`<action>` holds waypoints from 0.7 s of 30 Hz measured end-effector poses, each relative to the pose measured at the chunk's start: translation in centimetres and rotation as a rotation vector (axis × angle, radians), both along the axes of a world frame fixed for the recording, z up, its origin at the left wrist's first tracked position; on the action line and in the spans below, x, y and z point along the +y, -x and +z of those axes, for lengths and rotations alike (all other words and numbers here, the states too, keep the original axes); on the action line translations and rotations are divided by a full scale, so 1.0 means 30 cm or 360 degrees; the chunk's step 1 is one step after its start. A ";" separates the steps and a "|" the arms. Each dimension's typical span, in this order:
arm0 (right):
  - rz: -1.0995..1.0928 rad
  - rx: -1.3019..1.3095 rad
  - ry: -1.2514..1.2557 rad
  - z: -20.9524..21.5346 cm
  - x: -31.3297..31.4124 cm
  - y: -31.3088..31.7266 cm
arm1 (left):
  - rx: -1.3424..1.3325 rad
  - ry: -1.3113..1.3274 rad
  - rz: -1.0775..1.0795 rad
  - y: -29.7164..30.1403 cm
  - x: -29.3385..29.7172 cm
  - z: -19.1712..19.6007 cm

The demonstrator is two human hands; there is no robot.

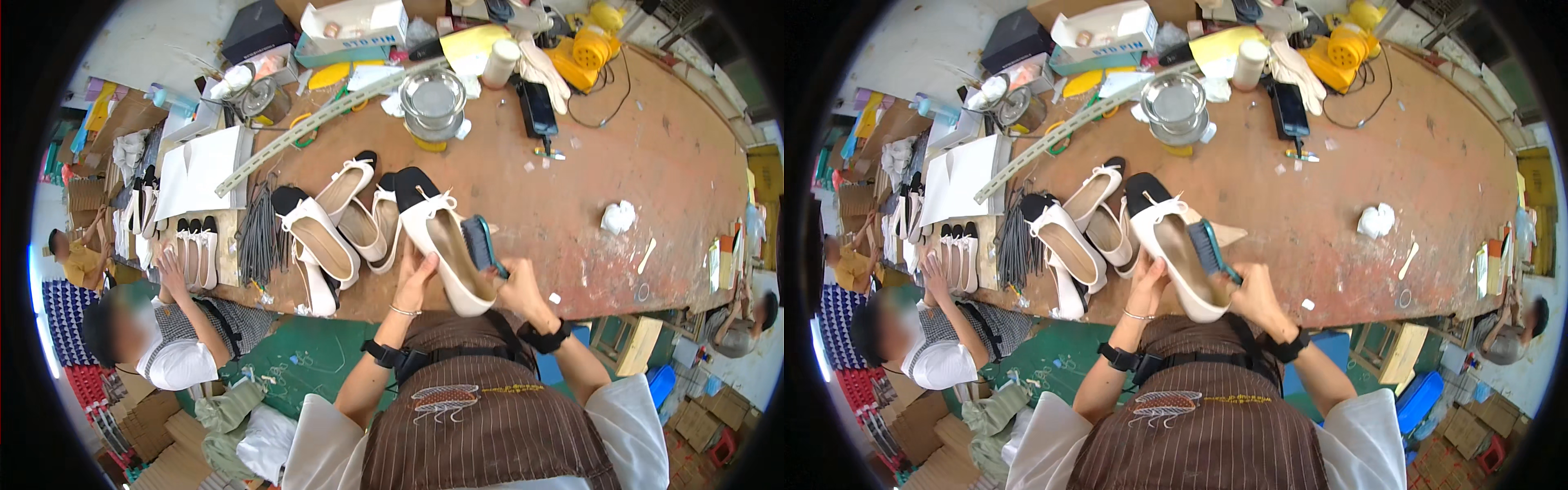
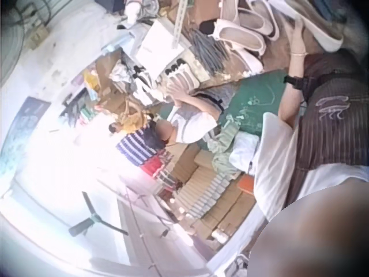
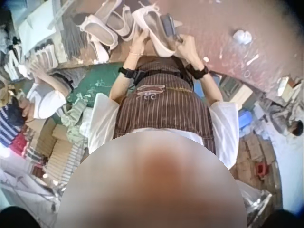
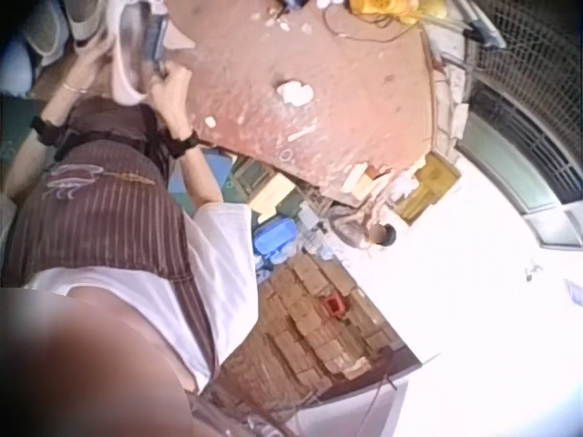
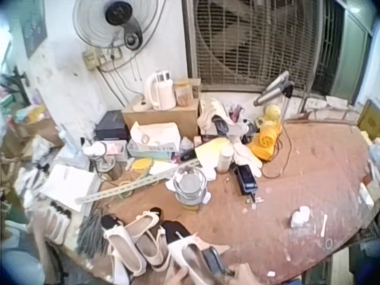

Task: The recorder is assembling shoe components, including inserting insoles, brushing the exterior, and preparing them for boxing.

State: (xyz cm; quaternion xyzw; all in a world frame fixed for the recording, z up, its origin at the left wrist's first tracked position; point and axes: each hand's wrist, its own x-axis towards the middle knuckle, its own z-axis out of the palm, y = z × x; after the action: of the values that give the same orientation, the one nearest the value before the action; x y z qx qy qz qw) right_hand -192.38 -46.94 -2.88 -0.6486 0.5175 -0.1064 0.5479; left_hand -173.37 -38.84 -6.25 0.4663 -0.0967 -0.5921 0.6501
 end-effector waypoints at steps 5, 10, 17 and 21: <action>0.0371 -0.0416 0.0037 0.129 -0.011 0.001 | -0.0454 0.0011 -0.0030 -0.037 -0.046 0.146; -0.0058 -0.0391 0.1030 0.305 -0.093 -0.043 | -0.1005 0.0007 -0.0132 -0.057 -0.024 0.192; 0.0351 0.0713 0.1830 0.294 -0.288 -0.096 | -0.0841 -0.0104 -0.0180 -0.052 0.065 0.226; 0.0545 -0.0250 0.1910 0.308 -0.138 -0.157 | -0.0839 -0.0293 -0.0218 -0.076 0.059 0.205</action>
State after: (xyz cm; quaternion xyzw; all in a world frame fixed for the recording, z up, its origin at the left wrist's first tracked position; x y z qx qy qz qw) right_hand -187.66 -51.07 6.36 -0.9071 0.2146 -0.3363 0.1342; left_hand -171.08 -37.08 -0.12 0.6534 -0.2394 -0.4993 0.5161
